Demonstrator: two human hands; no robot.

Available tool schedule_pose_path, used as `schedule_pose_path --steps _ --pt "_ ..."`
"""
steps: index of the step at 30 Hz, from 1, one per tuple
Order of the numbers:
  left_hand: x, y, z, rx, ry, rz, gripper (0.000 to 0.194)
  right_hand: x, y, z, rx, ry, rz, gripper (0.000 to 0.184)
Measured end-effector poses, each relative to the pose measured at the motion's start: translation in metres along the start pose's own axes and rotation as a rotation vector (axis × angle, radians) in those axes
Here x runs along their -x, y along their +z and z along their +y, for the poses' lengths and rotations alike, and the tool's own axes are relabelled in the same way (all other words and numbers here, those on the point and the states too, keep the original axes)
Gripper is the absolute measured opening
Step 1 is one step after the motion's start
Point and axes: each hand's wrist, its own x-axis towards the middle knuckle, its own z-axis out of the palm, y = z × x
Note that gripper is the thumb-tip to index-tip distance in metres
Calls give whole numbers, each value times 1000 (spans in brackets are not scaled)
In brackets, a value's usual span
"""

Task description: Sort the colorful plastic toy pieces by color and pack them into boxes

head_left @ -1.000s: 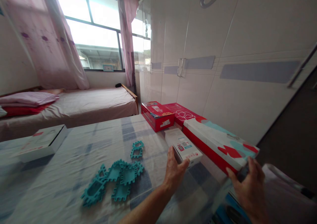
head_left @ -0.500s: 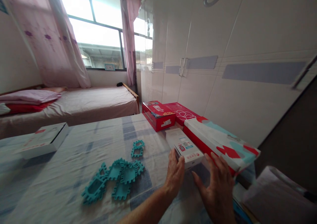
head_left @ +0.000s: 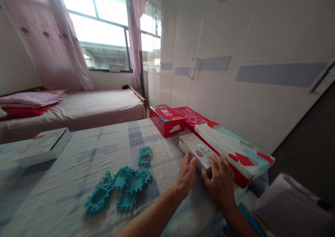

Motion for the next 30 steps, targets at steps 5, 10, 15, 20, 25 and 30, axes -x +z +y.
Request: schedule_pose_path --steps 5,10,15,20,25,30 --pt "9 5 10 -88 -10 -3 57 2 -6 2 75 -42 -17 46" --pt "25 -46 30 -192 104 36 49 -2 -17 -11 -26 -142 101 51" --pt "33 -173 49 -503 292 420 33 -17 -6 -38 -252 -257 105 54" --pt "56 -334 72 -881 145 916 39 -16 32 -59 -343 -263 42 54" --pt "72 -431 84 -1032 -96 1194 69 -12 53 -54 -300 -294 128 54" --pt "59 -467 88 -1075 -309 1229 94 -11 43 -48 -226 -261 34 53"
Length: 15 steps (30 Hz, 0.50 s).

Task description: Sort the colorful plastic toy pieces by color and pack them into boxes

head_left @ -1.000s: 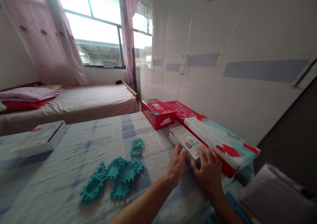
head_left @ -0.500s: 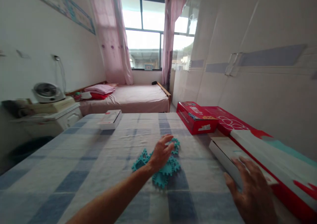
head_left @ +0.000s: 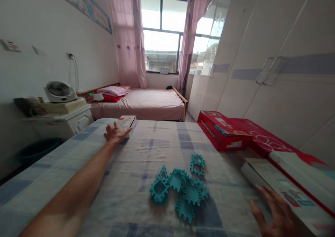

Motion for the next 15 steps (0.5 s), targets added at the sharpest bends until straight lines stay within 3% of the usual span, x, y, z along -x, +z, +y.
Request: schedule_pose_path --steps 4,8,12,15 --pt "-13 6 4 -65 -8 -76 88 -1 -6 -7 -7 31 -51 48" --pt "-7 7 10 -133 63 -53 74 1 -5 -9 -33 57 -94 42" --pt "18 6 22 -160 175 -33 66 6 -3 -9 -66 96 -134 40" --pt "52 7 39 -154 303 -40 64 1 -9 -16 -156 102 -177 38"
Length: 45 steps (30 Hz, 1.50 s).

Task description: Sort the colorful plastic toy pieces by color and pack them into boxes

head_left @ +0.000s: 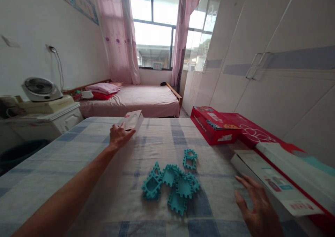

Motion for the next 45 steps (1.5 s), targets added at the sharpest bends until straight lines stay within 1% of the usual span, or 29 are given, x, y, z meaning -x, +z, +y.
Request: schedule_pose_path --steps 2,4,6,8,10,12,14,16,19,21,23,25,27,29,30,33,35,36,37,39,40,42,43,45 --pt "24 0 23 8 95 -9 64 -11 -7 -14 -85 -27 -89 37" --pt "49 1 47 17 194 -36 64 -30 -12 -35 -160 -77 -216 39" --pt "73 2 70 17 235 -78 63 -54 -11 -57 -202 -132 -336 44" --pt "92 4 88 9 239 -98 62 -77 1 -76 -219 -163 -421 48" --pt "106 7 101 7 228 -92 63 -95 22 -88 -197 -122 -500 54" --pt "115 11 108 27 207 -76 64 -105 45 -95 -173 -73 -576 61" --pt "120 14 110 77 195 -60 63 -107 62 -99 -178 -71 -640 64" --pt "121 16 107 171 198 -41 56 -103 69 -102 -225 -135 -683 64" --pt "112 18 97 437 173 -4 42 -94 63 -106 -320 -250 -724 68" --pt "101 21 88 572 100 39 41 -88 54 -109 -355 -297 -759 76" --pt "90 25 78 612 19 82 43 -83 49 -112 -351 -338 -787 86" --pt "82 30 69 618 -39 109 40 -79 47 -115 -326 -381 -787 92" --pt "78 36 61 629 -71 134 37 -77 46 -118 -306 -423 -761 90" --pt "77 41 56 624 -104 178 38 -76 44 -120 -305 -461 -725 81" --pt "78 43 54 613 -125 212 43 -76 42 -121 -307 -475 -708 76" --pt "82 44 54 559 -162 316 67 -76 37 -122 -300 -494 -660 61" --pt "85 42 56 486 -119 364 76 -75 35 -122 -288 -495 -634 57" --pt "87 40 58 438 -78 383 77 -74 35 -122 -284 -493 -622 58" --pt "89 38 61 388 -26 402 75 -73 36 -122 -281 -492 -613 62" --pt "93 33 65 317 102 419 66 -72 37 -121 -278 -487 -609 69" --pt "95 31 68 300 175 405 59 -72 38 -121 -277 -486 -613 71" --pt "99 29 72 300 298 320 46 -71 39 -121 -277 -489 -620 68" --pt "101 29 74 313 326 262 42 -71 40 -121 -279 -489 -616 64" --pt "103 32 76 373 307 156 38 -71 41 -121 -288 -476 -597 51"
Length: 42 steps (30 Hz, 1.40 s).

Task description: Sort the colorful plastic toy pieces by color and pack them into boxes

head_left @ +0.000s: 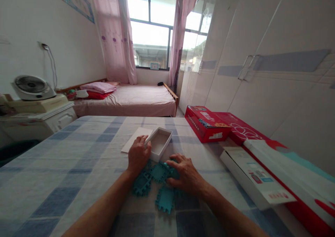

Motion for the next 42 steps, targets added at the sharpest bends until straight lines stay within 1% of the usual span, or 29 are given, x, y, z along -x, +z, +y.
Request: schedule_pose_path --steps 2,3,8,11,14,17,21,24,27,30,32,35,37,39,42 --pt "1 3 0 106 -68 -34 36 -1 1 1 -12 26 35 42" --pt "1 4 -1 166 -88 -42 36 -1 2 1 -21 43 51 40" --pt "0 5 -3 401 -150 -37 37 -2 2 5 -134 111 82 48" --pt "-1 5 -4 483 -187 -46 39 -2 1 5 -210 157 107 48" --pt "-2 7 -6 506 -178 -78 38 -2 -1 5 -282 204 128 39" --pt "0 8 -7 523 -160 -98 39 -3 -4 8 -358 229 159 30" --pt "3 8 -4 568 -104 -155 40 -5 -14 18 -427 276 157 27" --pt "5 10 -1 586 -22 -221 47 -4 -28 28 -470 372 129 25" --pt "8 14 0 535 66 -253 57 3 -45 39 -499 462 108 24" --pt "9 19 -1 479 132 -284 53 10 -63 45 -543 478 105 24" --pt "9 21 -1 458 146 -300 48 8 -75 42 -624 493 113 29" --pt "9 22 -3 445 156 -314 42 -13 -86 31 -690 500 160 33" --pt "9 23 -4 438 168 -318 39 -39 -85 23 -609 462 194 29" --pt "10 23 -4 433 178 -317 37 -68 -77 20 -461 431 212 23" --pt "10 22 -5 441 187 -323 37 -105 -57 24 -310 452 224 22"
